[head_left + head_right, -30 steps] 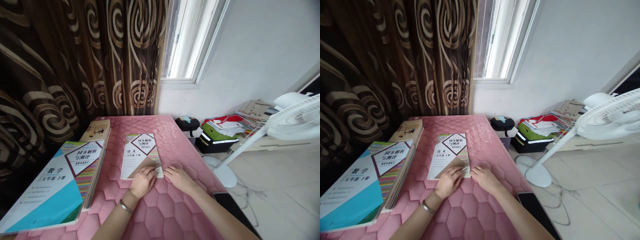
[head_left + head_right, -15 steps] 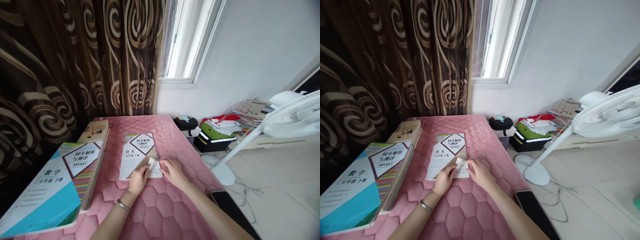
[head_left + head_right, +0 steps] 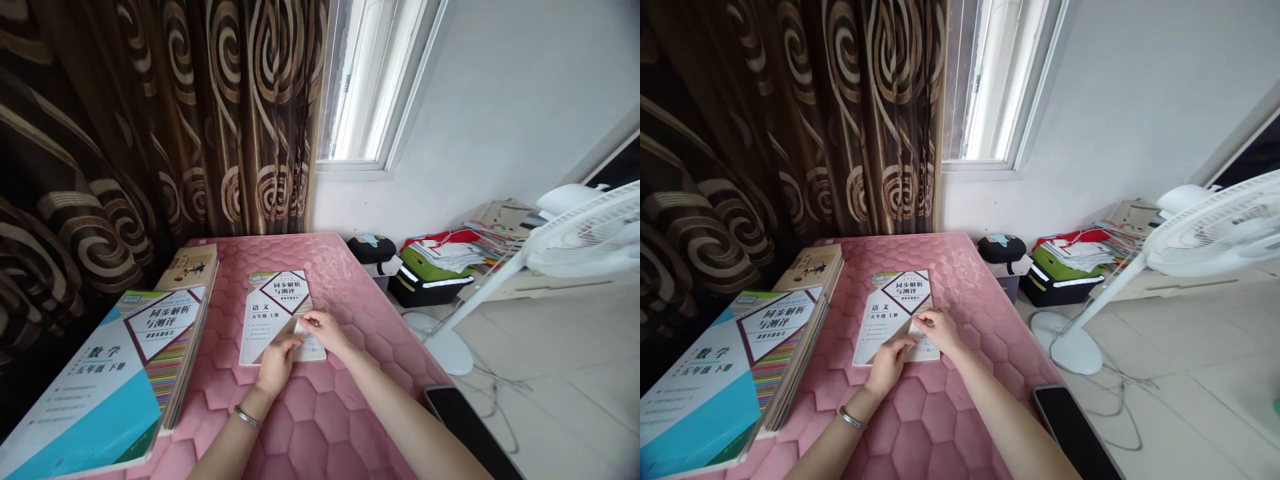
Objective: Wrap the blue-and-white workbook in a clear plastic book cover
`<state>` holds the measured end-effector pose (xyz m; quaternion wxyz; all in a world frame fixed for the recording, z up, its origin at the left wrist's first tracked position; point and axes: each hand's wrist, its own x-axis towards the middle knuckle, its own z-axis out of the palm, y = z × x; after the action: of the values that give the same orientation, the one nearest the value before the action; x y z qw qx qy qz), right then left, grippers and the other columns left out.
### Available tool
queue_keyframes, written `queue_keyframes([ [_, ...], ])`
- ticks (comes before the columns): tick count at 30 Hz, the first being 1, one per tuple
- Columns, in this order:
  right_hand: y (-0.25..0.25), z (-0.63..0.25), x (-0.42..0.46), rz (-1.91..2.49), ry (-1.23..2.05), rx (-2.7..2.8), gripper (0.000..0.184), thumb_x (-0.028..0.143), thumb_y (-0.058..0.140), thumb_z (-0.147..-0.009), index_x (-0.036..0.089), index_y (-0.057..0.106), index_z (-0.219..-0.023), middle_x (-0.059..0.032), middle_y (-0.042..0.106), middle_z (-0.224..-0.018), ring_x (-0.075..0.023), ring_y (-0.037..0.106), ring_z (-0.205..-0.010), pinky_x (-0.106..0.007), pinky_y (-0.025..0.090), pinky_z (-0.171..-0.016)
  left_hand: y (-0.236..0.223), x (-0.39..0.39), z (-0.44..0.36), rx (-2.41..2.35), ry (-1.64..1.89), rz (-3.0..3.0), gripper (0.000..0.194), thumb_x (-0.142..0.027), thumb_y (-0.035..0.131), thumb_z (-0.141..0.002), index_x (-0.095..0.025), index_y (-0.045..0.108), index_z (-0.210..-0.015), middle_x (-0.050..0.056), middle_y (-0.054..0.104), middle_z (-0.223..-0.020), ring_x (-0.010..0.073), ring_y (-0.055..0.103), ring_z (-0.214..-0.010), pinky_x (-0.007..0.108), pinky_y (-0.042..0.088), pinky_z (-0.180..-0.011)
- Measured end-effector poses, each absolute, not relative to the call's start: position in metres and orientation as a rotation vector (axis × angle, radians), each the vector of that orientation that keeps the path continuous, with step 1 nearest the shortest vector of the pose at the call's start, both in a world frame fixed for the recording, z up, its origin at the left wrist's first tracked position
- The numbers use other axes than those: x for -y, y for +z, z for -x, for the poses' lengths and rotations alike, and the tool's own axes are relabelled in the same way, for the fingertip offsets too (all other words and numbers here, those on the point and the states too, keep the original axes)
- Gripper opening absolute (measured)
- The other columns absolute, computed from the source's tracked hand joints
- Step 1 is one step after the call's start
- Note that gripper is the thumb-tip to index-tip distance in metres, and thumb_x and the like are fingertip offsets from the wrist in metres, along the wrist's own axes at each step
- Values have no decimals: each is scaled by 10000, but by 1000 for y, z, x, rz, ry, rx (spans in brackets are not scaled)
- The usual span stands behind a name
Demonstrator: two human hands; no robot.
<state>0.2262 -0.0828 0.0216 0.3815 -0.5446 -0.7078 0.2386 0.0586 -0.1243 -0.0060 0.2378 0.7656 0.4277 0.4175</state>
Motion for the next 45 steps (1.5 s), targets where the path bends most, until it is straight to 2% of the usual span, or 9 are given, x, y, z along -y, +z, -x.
queue_keyframes([
  [3,24,-222,83,1419,607,1765,351,475,504,-862,229,630,-645,7,666,-692,-166,604,-701,-263,452,-653,-6,123,-58,-1146,1157,-2126,357,-57,411,-844,-241,693,-961,21,732,-996,158,674,-944,306,543,-864],
  [8,27,-240,97,1310,642,1682,329,424,405,-929,238,662,-842,-44,708,-891,-179,637,-834,-288,496,-732,-10,122,-59,-1170,1089,-2221,402,-66,413,-855,-231,672,-1114,57,704,-1075,162,662,-983,317,545,-888],
  [13,26,-285,126,1186,485,2179,144,302,575,-880,262,711,-848,-16,701,-879,-175,605,-877,-334,463,-844,-11,125,-59,-1197,1008,-2393,357,-228,581,-832,-257,650,-1180,78,670,-1149,202,641,-1042,362,535,-927],
  [16,21,-295,134,1181,386,2308,132,259,603,-868,282,732,-849,-5,701,-880,-181,586,-891,-369,435,-885,-12,125,-60,-1201,987,-2441,401,-311,666,-788,-266,648,-1186,75,675,-1135,221,640,-1041,382,539,-924],
  [21,17,-286,131,1152,355,2326,245,238,496,-929,254,707,-806,-15,687,-857,-180,564,-849,-343,449,-819,-12,124,-59,-1172,978,-2449,379,-249,613,-832,-271,633,-1210,66,673,-1145,198,641,-1042,357,538,-924],
  [26,24,-277,124,1192,268,2306,284,220,424,-950,233,666,-802,-25,656,-813,-187,546,-826,-329,447,-767,-13,124,-58,-1176,983,-2463,397,-315,656,-809,-270,639,-1203,70,676,-1142,215,640,-1047,374,542,-918],
  [31,38,-264,120,1234,196,2248,235,223,438,-943,236,640,-823,-27,638,-856,-183,559,-862,-301,451,-770,-7,124,-60,-1156,1033,-2403,319,-250,486,-918,-269,642,-1194,53,707,-1066,177,658,-992,334,549,-884],
  [39,29,-279,136,1206,455,2333,274,163,386,-933,228,642,-860,-28,613,-899,-162,574,-865,-285,460,-778,-5,123,-62,-1123,1080,-2290,298,-226,458,-933,-255,652,-1156,26,720,-1089,161,672,-990,312,546,-887],
  [45,18,-294,145,1192,534,2379,293,115,366,-919,210,603,-776,-24,582,-855,-160,546,-842,-296,444,-784,-10,124,-61,-1177,1086,-2281,326,-202,465,-922,-268,594,-1214,17,705,-1132,160,672,-1004,311,547,-888],
])
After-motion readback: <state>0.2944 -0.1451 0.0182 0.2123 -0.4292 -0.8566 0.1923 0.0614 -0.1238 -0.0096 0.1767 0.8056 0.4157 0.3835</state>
